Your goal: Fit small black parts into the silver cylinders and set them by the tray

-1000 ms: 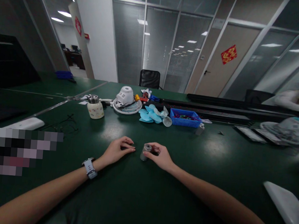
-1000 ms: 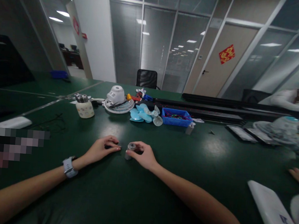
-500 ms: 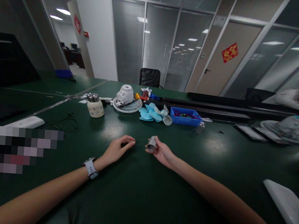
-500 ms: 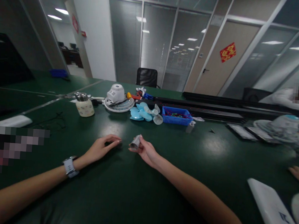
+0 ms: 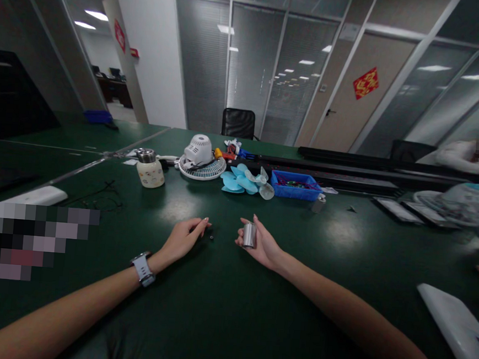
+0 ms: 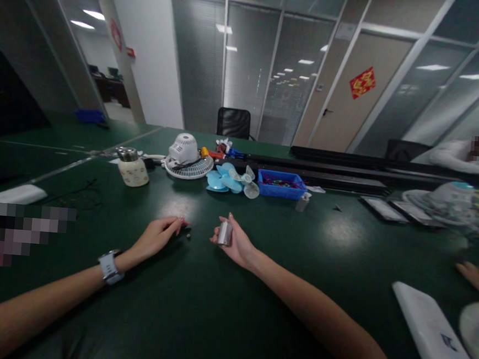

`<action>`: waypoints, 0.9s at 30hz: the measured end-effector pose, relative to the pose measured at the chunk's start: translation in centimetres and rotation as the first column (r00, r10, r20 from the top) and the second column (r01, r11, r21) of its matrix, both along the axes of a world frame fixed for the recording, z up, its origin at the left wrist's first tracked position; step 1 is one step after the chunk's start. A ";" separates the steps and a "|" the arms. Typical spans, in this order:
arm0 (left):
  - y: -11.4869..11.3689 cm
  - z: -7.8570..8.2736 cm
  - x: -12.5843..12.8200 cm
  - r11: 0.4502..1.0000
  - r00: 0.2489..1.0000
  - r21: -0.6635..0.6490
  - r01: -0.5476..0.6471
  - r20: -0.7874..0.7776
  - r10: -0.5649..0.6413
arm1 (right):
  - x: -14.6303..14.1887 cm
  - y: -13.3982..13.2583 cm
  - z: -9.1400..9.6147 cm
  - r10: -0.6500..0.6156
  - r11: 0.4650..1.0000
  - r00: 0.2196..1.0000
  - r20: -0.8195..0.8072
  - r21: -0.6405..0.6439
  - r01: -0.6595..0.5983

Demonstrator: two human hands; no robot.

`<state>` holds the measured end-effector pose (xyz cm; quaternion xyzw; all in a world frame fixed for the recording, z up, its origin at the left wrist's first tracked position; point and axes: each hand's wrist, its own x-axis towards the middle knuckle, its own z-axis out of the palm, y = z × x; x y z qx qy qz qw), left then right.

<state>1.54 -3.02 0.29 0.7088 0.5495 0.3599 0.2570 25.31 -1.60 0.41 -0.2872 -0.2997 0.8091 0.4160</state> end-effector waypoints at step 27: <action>0.0 -0.1 -0.2 1.000 0.999 0.023 0.020 -0.041 -0.019 | 0.1 -1.1 -0.1 -0.426 0.717 0.829 0.362 0.694 0.065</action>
